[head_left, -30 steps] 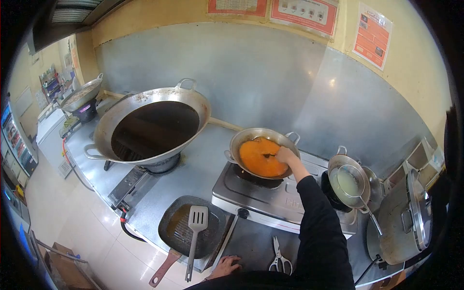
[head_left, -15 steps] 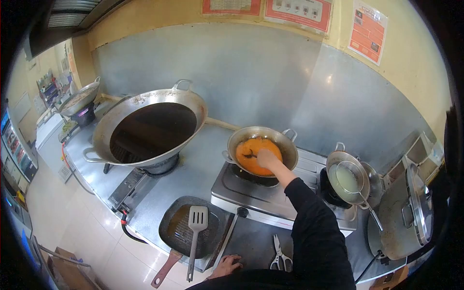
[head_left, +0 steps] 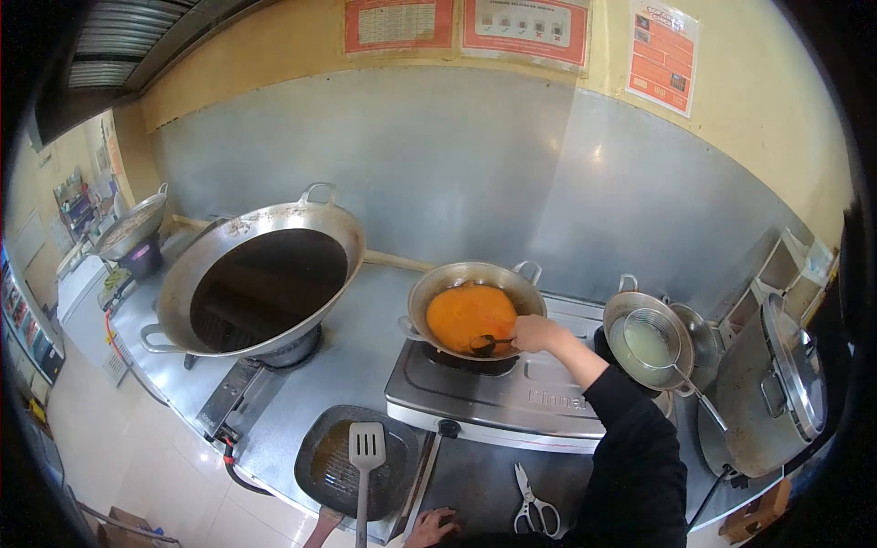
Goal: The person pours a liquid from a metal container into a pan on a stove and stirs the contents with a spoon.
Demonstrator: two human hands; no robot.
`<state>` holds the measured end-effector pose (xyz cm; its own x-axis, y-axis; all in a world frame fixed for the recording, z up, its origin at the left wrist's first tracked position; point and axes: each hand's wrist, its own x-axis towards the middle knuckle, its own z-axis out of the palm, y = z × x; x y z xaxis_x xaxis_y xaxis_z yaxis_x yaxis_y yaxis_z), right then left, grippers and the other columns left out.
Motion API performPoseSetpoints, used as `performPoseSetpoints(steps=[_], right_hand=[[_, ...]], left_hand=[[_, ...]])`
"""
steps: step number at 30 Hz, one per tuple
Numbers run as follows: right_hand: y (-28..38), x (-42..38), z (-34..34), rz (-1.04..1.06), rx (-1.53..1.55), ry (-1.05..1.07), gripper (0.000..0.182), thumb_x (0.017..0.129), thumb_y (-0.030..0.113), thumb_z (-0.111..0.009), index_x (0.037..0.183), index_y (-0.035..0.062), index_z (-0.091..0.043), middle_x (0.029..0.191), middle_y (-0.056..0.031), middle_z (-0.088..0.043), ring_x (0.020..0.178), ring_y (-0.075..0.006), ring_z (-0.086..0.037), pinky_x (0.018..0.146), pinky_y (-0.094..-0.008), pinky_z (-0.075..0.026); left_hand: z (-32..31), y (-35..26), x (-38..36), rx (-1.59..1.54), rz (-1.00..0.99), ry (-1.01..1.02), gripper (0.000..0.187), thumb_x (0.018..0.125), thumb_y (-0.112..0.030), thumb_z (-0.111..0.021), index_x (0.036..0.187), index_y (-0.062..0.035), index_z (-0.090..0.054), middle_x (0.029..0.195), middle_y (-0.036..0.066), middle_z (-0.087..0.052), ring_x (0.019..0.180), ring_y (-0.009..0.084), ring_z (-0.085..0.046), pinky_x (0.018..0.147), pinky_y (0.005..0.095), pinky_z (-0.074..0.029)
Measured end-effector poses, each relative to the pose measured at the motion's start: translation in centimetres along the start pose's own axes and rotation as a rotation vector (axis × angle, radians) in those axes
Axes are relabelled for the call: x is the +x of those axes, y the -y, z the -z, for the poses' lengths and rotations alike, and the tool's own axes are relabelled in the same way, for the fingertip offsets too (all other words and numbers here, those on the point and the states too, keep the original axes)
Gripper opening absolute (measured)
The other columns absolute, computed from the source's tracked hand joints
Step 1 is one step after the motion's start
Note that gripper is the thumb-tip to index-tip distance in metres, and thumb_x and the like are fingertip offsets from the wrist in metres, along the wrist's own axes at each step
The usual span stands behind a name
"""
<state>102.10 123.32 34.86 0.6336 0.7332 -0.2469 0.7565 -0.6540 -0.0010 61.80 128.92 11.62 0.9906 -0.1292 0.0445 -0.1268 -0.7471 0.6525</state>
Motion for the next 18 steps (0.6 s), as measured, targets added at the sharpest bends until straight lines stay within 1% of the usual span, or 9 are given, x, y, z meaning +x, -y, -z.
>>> performPoseSetpoints(steps=[1, 4, 7, 10, 11, 14, 17, 18], right_hand=[[0.3, -1.6, 2.2, 0.016, -0.003, 0.004, 0.023, 0.070, 0.020, -0.052, 0.090, 0.0126, -0.061, 0.082, -0.0145, -0.058, 0.077, -0.0312, -0.056, 0.068, -0.0385, -0.044], [-0.4, -3.5, 4.6, 0.039, 0.016, -0.021, 0.024, 0.070, 0.022, -0.054, 0.093, 0.0165, -0.060, 0.083, -0.0119, -0.059, 0.079, -0.0295, -0.056, 0.068, -0.0372, -0.044], [-0.8, -3.7, 5.0, 0.039, -0.012, -0.015, 0.026, 0.069, 0.024, -0.056, 0.094, 0.0189, -0.060, 0.083, -0.0097, -0.060, 0.081, -0.0276, -0.056, 0.068, -0.0368, -0.045], [0.3, -3.0, 4.3, -0.030, -0.058, -0.035, 0.024, 0.069, 0.024, -0.056, 0.093, 0.0204, -0.061, 0.081, -0.0088, -0.060, 0.080, -0.0268, -0.057, 0.068, -0.0371, -0.045], [0.9, -2.7, 4.1, -0.064, -0.071, -0.051, 0.023, 0.069, 0.023, -0.055, 0.092, 0.0208, -0.061, 0.081, -0.0087, -0.060, 0.079, -0.0268, -0.057, 0.067, -0.0372, -0.045], [1.5, -0.1, 2.5, -0.131, -0.099, -0.107, 0.018, 0.069, 0.015, -0.050, 0.080, 0.0075, -0.062, 0.082, -0.0147, -0.060, 0.077, -0.0265, -0.059, 0.065, -0.0361, -0.047], [2.1, 2.0, 1.6, -0.126, -0.046, -0.225, 0.018, 0.071, 0.014, -0.047, 0.075, 0.0023, -0.061, 0.080, -0.0175, -0.059, 0.075, -0.0272, -0.059, 0.064, -0.0363, -0.047], [2.1, 3.0, 1.4, -0.144, -0.029, -0.240, 0.018, 0.071, 0.014, -0.047, 0.076, 0.0028, -0.061, 0.081, -0.0173, -0.059, 0.076, -0.0272, -0.059, 0.065, -0.0362, -0.047]], left_hand=[[0.3, -0.5, -0.1, -0.004, 0.004, 0.004, 0.017, 0.076, -0.020, -0.045, 0.091, -0.0172, -0.055, 0.115, 0.010, -0.039, 0.113, 0.0236, -0.033, 0.094, 0.0398, -0.019], [2.9, -4.3, 0.9, -0.414, 0.561, -0.066, 0.032, 0.077, -0.019, -0.050, 0.107, -0.0081, -0.045, 0.106, 0.017, -0.045, 0.100, 0.0315, -0.042, 0.087, 0.0403, -0.031], [-0.2, -1.0, 0.7, -0.320, 0.508, 0.014, 0.033, 0.079, -0.023, -0.048, 0.108, -0.0086, -0.046, 0.113, 0.016, -0.041, 0.104, 0.0310, -0.037, 0.091, 0.0386, -0.028], [-0.5, 0.7, -0.1, 0.008, 0.010, 0.053, 0.017, 0.076, -0.019, -0.046, 0.090, -0.0182, -0.055, 0.115, 0.010, -0.040, 0.112, 0.0235, -0.034, 0.094, 0.0390, -0.019], [-0.7, 0.9, -0.2, 0.002, 0.007, 0.045, 0.017, 0.076, -0.019, -0.046, 0.090, -0.0185, -0.055, 0.115, 0.009, -0.040, 0.112, 0.0235, -0.034, 0.094, 0.0388, -0.020], [-0.2, 0.4, 0.0, -0.026, 0.003, 0.017, 0.017, 0.076, -0.018, -0.046, 0.091, -0.0191, -0.055, 0.114, 0.009, -0.041, 0.112, 0.0234, -0.034, 0.094, 0.0385, -0.020], [0.0, 0.1, 0.0, -0.042, -0.005, -0.004, 0.018, 0.075, -0.018, -0.047, 0.091, -0.0192, -0.055, 0.113, 0.008, -0.041, 0.111, 0.0234, -0.035, 0.094, 0.0383, -0.021], [-0.3, 0.7, 0.1, -0.029, -0.020, 0.002, 0.018, 0.074, -0.017, -0.047, 0.091, -0.0191, -0.055, 0.113, 0.008, -0.042, 0.111, 0.0233, -0.035, 0.093, 0.0383, -0.021]])
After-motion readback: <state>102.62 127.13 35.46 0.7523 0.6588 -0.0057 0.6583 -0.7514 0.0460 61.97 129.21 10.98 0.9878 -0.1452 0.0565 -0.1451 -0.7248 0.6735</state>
